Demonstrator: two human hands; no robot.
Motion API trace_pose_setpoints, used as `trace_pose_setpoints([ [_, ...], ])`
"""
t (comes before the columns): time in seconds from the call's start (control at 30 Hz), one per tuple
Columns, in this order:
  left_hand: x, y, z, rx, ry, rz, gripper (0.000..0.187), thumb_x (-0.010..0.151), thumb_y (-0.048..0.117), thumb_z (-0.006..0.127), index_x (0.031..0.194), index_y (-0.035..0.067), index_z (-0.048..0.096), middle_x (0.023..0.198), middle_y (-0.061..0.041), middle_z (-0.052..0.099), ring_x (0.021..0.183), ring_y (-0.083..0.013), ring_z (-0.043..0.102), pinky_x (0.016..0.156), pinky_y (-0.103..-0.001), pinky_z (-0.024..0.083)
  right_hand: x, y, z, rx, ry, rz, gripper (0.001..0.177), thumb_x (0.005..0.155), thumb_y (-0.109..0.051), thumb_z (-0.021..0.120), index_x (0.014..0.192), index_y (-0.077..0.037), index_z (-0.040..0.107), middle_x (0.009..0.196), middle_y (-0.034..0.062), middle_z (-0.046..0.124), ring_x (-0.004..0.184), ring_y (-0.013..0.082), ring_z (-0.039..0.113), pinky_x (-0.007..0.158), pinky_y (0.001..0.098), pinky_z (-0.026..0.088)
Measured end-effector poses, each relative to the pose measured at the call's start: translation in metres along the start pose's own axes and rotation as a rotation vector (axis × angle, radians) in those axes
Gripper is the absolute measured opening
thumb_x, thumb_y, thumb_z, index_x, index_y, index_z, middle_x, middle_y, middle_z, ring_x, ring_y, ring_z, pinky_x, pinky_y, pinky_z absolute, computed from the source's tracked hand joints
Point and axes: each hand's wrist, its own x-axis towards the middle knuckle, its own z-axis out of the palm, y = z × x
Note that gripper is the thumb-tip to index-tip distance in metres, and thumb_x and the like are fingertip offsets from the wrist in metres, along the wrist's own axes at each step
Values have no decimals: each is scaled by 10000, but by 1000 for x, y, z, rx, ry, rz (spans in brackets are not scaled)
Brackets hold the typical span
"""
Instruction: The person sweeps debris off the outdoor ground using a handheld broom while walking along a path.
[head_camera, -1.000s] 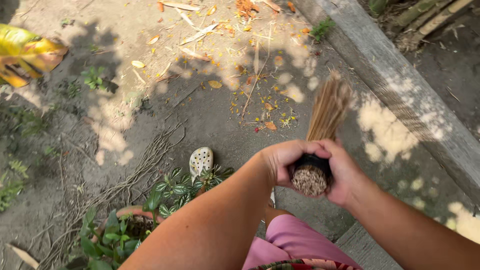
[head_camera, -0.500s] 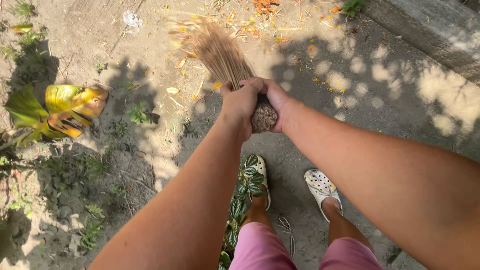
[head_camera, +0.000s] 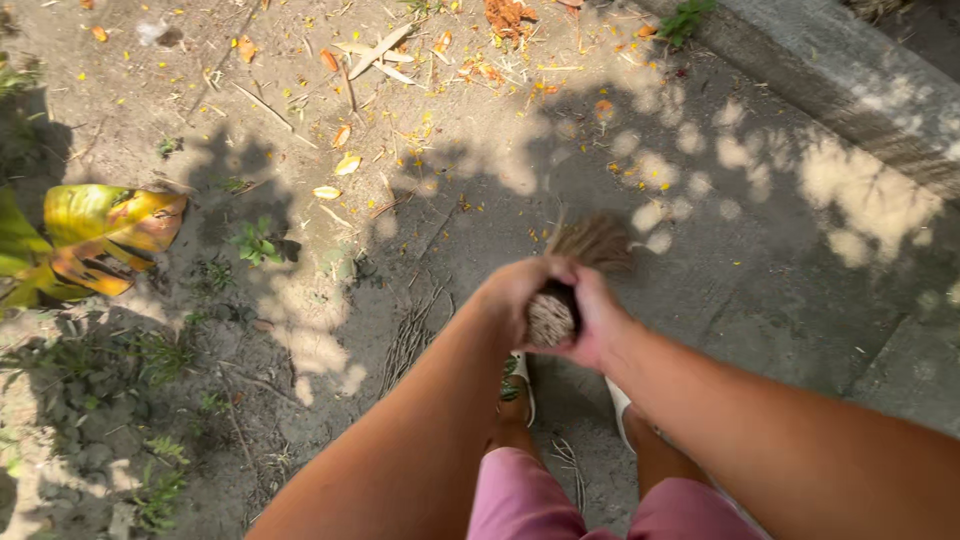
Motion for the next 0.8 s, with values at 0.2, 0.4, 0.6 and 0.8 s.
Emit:
trace_pose_setpoints([
  [0.2,-74,5,-2,-327,488,646,737,732,155,749,1374,85,395,1115,-208,623,873,-302,673,696,-487,601,-11,-37,92,-293,-350,-112,585,878,-306,578,1442,-365,435,1291,80,658,1088,261,672,891,479,577],
  [0.4,-88,-37,38,-72,269,455,859,706,188,745,1455,201,325,1229,-195,643,1008,-290,682,765,-455,587,-141,7,53,3,-25,-213,627,904,-529,530,1510,-383,459,1318,31,644,1117,261,672,827,566,559],
  [0.6,-61,2,-21,347,107,-133,314,803,294,677,1062,131,604,845,-114,671,609,-257,679,511,-420,596,-87,39,89,262,64,35,574,870,-606,406,1194,-196,644,1153,125,711,1015,325,696,783,600,585],
  [0.8,-124,32,-71,-76,514,521,569,769,211,693,1257,74,433,1049,-212,645,840,-329,689,638,-450,602,-6,5,161,-51,-481,83,434,862,-433,561,1182,-145,609,1053,144,684,938,334,685,815,564,579],
])
